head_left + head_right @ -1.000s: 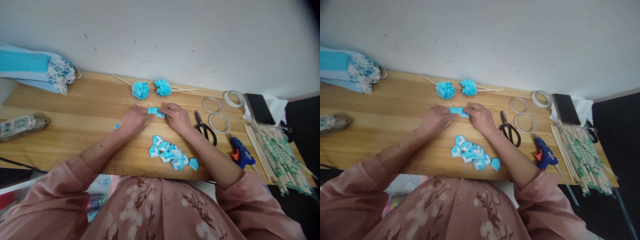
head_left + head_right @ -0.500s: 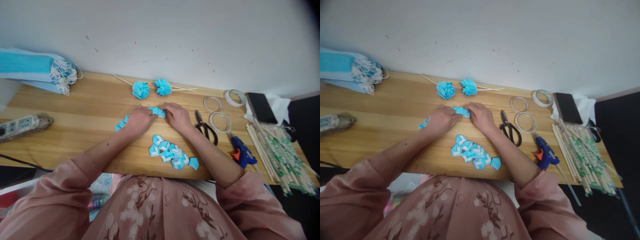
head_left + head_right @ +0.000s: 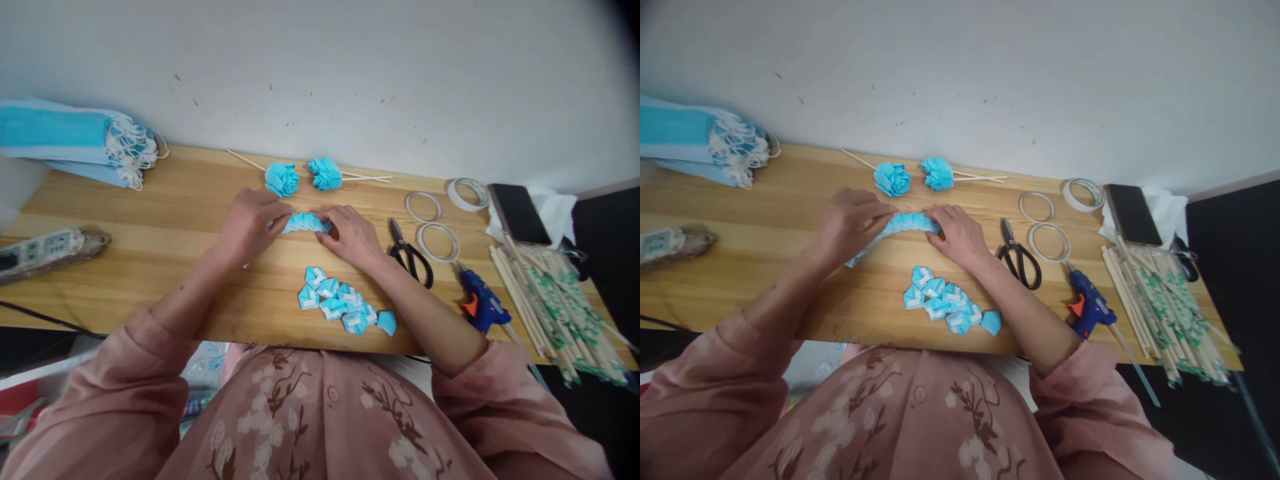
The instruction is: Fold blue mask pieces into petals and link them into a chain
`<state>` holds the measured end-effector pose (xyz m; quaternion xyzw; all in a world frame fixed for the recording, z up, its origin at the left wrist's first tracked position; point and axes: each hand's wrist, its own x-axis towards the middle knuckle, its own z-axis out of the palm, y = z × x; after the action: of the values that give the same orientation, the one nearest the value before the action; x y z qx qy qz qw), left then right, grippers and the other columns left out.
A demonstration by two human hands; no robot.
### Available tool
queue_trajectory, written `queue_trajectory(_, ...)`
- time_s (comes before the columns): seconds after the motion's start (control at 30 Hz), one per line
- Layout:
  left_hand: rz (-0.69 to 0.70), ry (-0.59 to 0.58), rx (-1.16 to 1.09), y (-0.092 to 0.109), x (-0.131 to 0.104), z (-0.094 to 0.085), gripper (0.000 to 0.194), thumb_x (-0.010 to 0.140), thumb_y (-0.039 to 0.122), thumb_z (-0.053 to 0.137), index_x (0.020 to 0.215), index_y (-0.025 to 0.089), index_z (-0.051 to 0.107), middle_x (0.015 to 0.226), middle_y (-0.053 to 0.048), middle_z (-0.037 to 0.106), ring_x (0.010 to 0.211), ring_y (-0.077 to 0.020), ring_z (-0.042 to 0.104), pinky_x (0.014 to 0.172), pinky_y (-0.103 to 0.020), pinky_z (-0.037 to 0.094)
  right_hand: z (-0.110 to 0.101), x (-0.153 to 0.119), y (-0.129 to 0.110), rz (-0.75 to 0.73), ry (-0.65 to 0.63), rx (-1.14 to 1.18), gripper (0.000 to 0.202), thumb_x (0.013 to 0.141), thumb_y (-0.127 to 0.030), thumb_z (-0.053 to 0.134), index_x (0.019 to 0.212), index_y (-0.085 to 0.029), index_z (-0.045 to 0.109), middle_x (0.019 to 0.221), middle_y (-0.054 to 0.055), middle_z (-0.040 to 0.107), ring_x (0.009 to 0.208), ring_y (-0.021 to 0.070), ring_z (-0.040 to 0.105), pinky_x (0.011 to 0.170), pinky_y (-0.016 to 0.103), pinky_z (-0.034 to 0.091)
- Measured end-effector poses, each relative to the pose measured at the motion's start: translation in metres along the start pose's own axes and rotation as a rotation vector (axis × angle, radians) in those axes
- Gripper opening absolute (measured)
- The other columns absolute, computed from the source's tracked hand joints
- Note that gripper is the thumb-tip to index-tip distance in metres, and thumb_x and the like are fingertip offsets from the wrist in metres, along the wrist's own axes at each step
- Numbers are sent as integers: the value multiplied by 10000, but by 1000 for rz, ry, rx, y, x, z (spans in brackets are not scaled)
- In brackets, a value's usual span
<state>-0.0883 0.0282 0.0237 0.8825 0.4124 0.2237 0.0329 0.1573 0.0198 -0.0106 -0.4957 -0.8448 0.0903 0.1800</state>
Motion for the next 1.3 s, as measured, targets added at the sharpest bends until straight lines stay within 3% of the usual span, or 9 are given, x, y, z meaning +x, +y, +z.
queue_trajectory(0.13,-131,-136,125,-3,-17,-40,392,982,417,536,1278,197,671,1021,-106,701,961,-267,645,862,-388,452,-2,1,1,-10,-1,-13,296,888,-265,669,1179,-215,658,1185,92,703,1105,305,610,833,409,514)
queue_trajectory(0.23,-147,-257,170,4,-38,-48,491,958,437,569,1396,216,572,1214,-124,674,1098,-301,629,936,-416,475,-3,3,0,-12,5,-34,285,864,-246,690,1146,-209,667,1166,102,702,1105,318,604,831,423,513)
queue_trajectory(0.37,-244,-280,211,14,-68,-31,627,943,424,584,1507,198,428,1457,-159,546,1278,-340,548,1048,-460,458,0,6,1,-49,55,5,293,834,-237,718,1117,-193,660,1164,126,696,1125,340,591,904,462,503)
queue_trajectory(0.57,-331,-244,199,11,-81,-7,589,967,385,527,1517,202,421,1464,-167,544,1292,-348,533,1076,-500,445,7,11,8,-42,62,118,290,848,-206,668,1136,-214,633,1141,111,711,1041,319,635,898,468,503)
queue_trajectory(0.93,-304,-215,144,-35,-72,-9,513,1002,321,444,1486,158,484,1434,-131,581,1285,-306,544,1111,-442,433,12,13,21,-128,77,160,192,873,-192,658,1064,-195,682,1111,108,733,1060,295,647,915,435,508)
queue_trajectory(1.17,-269,-170,135,-42,-71,-2,509,965,385,512,1428,179,550,1391,-149,621,1234,-310,584,1057,-447,465,13,12,19,-128,93,204,208,869,-193,658,1074,-227,675,1189,98,712,1125,290,636,955,457,507)
queue_trajectory(1.3,-261,-172,140,-42,-71,-2,499,964,371,496,1410,160,569,1378,-159,635,1225,-315,594,1043,-457,470,14,14,15,-103,114,201,364,854,-256,710,1207,-207,638,1226,121,700,1140,308,632,978,479,504)
